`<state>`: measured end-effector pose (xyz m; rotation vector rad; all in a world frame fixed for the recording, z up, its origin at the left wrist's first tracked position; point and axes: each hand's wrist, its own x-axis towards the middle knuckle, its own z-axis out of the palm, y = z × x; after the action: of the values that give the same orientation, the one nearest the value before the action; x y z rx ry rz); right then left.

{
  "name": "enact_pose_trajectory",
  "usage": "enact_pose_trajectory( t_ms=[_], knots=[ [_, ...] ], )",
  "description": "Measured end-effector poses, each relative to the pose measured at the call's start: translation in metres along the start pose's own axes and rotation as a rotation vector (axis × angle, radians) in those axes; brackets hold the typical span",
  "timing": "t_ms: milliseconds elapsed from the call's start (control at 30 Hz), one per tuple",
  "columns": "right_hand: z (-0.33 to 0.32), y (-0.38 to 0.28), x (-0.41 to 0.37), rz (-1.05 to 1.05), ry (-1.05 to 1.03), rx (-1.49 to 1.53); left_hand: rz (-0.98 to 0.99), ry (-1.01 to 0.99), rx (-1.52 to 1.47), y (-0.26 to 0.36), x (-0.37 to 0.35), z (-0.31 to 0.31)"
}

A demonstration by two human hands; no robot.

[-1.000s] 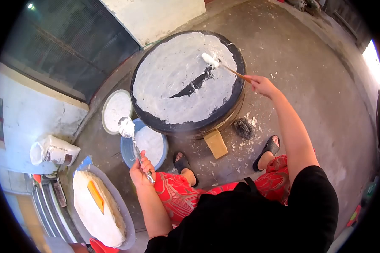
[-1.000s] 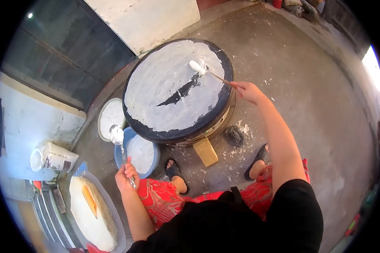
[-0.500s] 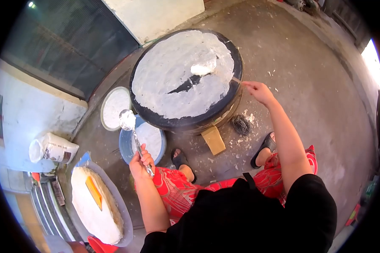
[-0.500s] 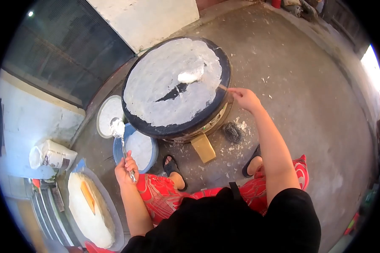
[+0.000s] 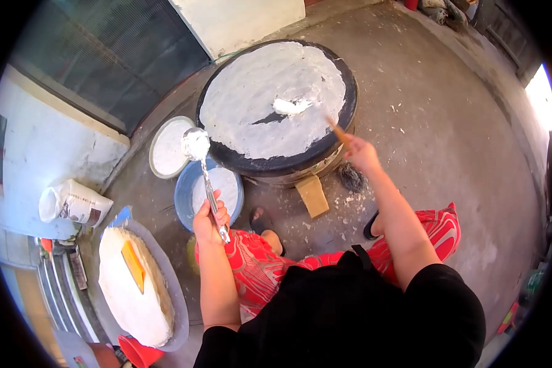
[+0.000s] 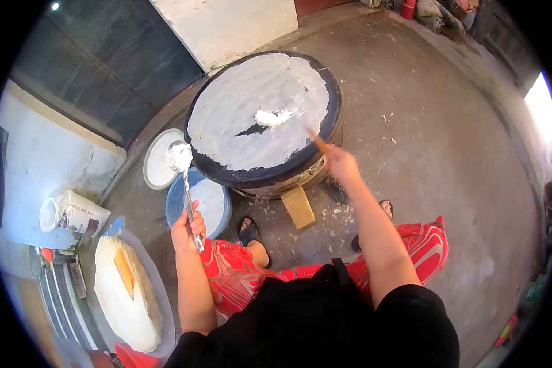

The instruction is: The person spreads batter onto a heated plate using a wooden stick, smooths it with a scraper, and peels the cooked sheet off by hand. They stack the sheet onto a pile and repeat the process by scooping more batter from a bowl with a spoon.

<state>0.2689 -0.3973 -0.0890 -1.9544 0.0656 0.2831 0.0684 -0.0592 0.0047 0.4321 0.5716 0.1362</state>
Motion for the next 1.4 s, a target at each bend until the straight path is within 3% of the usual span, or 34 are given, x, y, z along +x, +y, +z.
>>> enact_pose_trajectory(
  t_ms=[100, 233, 300, 367, 433, 500, 633, 733, 833, 900, 967, 1033, 1067, 1100, 1167, 1200, 1233, 1267, 1300, 1367, 1400],
  knots=[
    [0.035, -0.032, -0.022, -0.092, -0.051, -0.100, 0.013, -0.034, 0.087, 0.000, 0.000, 0.004],
    [0.021, -0.040, -0.023, -0.246, -0.098, -0.231, 0.047, -0.082, 0.216, -0.002, -0.009, 0.010],
    [0.011, -0.033, -0.029, -0.211, -0.083, -0.140, 0.054, -0.073, 0.228, -0.004, -0.017, 0.014],
    [0.017, -0.015, -0.038, -0.082, 0.095, -0.111, 0.084, -0.038, 0.320, -0.009, -0.024, 0.019],
    [0.049, -0.020, -0.056, -0.028, 0.028, -0.046, 0.088, -0.026, 0.342, -0.015, -0.024, 0.026],
    [0.081, -0.020, -0.054, -0.141, -0.033, -0.028, 0.092, -0.015, 0.364, -0.024, -0.021, 0.034],
    [0.081, -0.043, -0.049, -0.165, -0.116, -0.083, 0.116, 0.070, 0.494, -0.037, -0.006, 0.044],
    [0.072, -0.036, -0.058, -0.130, -0.011, -0.039, 0.178, 0.118, 0.663, -0.047, 0.013, 0.046],
    [0.103, -0.011, -0.072, -0.155, 0.097, 0.011, 0.219, 0.138, 0.774, -0.063, 0.041, 0.046],
    [0.120, -0.032, -0.086, -0.185, 0.045, 0.003, 0.211, 0.178, 0.874, -0.078, 0.052, 0.049],
    [0.127, -0.063, -0.091, 0.074, -0.155, 0.132, 0.197, 0.216, 0.981, -0.085, 0.052, 0.053],
    [0.118, -0.078, -0.088, 0.038, -0.177, 0.118, 0.195, 0.235, 0.725, -0.085, 0.047, 0.062],
    [0.116, -0.081, -0.086, -0.001, -0.203, 0.097, 0.072, 0.199, 0.521, -0.073, 0.044, 0.063],
    [0.113, -0.077, -0.081, 0.000, -0.201, 0.096, 0.070, 0.198, 0.521, -0.058, 0.043, 0.058],
    [0.102, -0.062, -0.068, -0.367, -0.007, 0.045, -0.442, -0.255, -0.474, -0.031, 0.038, 0.046],
    [0.097, -0.061, -0.064, -0.327, 0.021, 0.158, -0.435, -0.252, -0.481, -0.025, 0.033, 0.046],
    [0.091, -0.068, -0.062, -0.287, 0.050, 0.271, -0.493, -0.377, -0.643, -0.019, 0.024, 0.052],
    [0.083, -0.076, -0.061, -0.136, 0.105, 0.175, -0.549, -0.505, -0.804, -0.013, 0.015, 0.057],
    [0.090, -0.044, -0.034, -0.162, 0.239, 0.063, -0.544, -0.507, -0.808, -0.008, 0.008, 0.060],
    [0.097, -0.034, -0.035, -0.242, 0.226, -0.134, -0.505, -0.654, -0.831, 0.002, -0.003, 0.067],
    [0.106, -0.026, -0.047, -0.308, 0.069, -0.182, -0.457, -0.612, -0.828, 0.010, -0.013, 0.072]
  ],
)
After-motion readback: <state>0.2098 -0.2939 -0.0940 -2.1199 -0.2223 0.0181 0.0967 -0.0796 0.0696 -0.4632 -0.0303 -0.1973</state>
